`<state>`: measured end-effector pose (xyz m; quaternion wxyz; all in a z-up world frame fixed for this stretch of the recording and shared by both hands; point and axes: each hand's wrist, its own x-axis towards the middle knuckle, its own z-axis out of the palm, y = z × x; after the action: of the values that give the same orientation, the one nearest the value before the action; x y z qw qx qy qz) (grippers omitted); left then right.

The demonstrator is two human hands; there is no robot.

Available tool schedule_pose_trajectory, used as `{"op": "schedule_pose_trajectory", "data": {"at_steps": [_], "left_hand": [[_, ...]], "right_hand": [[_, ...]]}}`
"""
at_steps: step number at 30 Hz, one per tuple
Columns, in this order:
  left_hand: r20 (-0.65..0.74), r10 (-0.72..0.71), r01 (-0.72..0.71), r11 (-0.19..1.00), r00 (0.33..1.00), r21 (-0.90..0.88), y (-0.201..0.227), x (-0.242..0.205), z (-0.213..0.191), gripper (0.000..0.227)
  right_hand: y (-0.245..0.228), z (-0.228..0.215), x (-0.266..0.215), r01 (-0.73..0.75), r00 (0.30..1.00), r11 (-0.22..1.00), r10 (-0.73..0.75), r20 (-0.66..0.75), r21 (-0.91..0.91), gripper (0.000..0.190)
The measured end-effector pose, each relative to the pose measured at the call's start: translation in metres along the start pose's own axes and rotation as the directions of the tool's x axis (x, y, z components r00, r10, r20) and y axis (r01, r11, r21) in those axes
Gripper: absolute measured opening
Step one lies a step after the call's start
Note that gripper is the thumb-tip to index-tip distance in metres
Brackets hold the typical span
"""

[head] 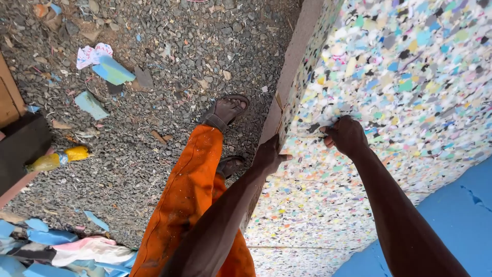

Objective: Cutting a thick sheet of bonded foam using a hand-held blade in a workshop environment.

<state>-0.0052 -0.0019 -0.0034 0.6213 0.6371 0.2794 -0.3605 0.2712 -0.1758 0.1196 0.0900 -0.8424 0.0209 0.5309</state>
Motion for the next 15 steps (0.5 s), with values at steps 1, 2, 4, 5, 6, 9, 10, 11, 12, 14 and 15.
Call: {"op": "schedule_pose_trajectory", "data": {"at_steps": [1, 2, 4, 5, 6, 9, 10, 11, 12, 14, 15], "left_hand": [[0.004, 0.006, -0.006, 1.000, 1.000, 0.008, 0.012, -0.007, -0.007, 0.125], [0.014, -0.005, 0.005, 1.000, 1.000, 0.001, 0.022, -0.014, -0.019, 0.138], [0.025, -0.007, 0.006, 1.000, 1.000, 0.005, 0.029, -0.026, -0.034, 0.151], [0.084, -0.085, 0.078, 0.993, 0.993, 0.089, 0.024, -0.033, -0.038, 0.163], [0.134, -0.170, 0.145, 0.974, 0.976, 0.177, 0.018, -0.042, -0.042, 0.175], [-0.009, 0.046, -0.044, 0.987, 0.999, 0.156, -0.014, -0.065, -0.009, 0.110], [0.017, 0.065, -0.067, 0.981, 0.998, 0.182, -0.026, -0.059, -0.005, 0.110], [-0.057, 0.079, -0.060, 0.959, 0.995, 0.278, -0.036, -0.054, 0.000, 0.108], [-0.119, 0.102, -0.052, 0.929, 0.988, 0.366, -0.043, -0.052, 0.013, 0.107], [-0.176, 0.178, -0.090, 0.904, 0.968, 0.417, -0.058, -0.064, 0.015, 0.112], [-0.268, 0.238, -0.099, 0.890, 0.934, 0.445, -0.064, -0.067, 0.012, 0.117]], "right_hand": [[0.002, -0.001, -0.005, -0.002, 1.000, 1.000, 0.002, -0.007, 0.008, 0.053], [0.002, 0.001, -0.007, 0.021, 1.000, 1.000, -0.020, -0.023, 0.018, 0.054], [0.006, 0.005, -0.010, 0.046, 0.998, 0.998, -0.044, -0.049, 0.038, 0.054], [0.010, 0.006, -0.010, 0.094, 0.991, 0.995, -0.090, -0.097, 0.034, 0.050], [0.015, 0.010, -0.012, 0.140, 0.981, 0.990, -0.134, -0.143, 0.029, 0.047], [0.018, 0.014, -0.011, 0.174, 0.967, 0.984, -0.163, -0.195, 0.039, 0.042], [0.017, 0.020, -0.010, 0.158, 0.964, 0.985, -0.141, -0.224, 0.063, 0.042], [0.017, 0.023, -0.010, 0.198, 0.953, 0.979, -0.180, -0.245, 0.048, 0.043], [0.025, 0.023, -0.015, 0.223, 0.942, 0.974, -0.208, -0.264, 0.030, 0.044], [0.025, 0.038, -0.046, 0.203, 0.939, 0.965, -0.143, -0.313, 0.169, 0.041], [0.021, 0.044, -0.057, 0.214, 0.936, 0.935, -0.114, -0.334, 0.282, 0.039]]}}
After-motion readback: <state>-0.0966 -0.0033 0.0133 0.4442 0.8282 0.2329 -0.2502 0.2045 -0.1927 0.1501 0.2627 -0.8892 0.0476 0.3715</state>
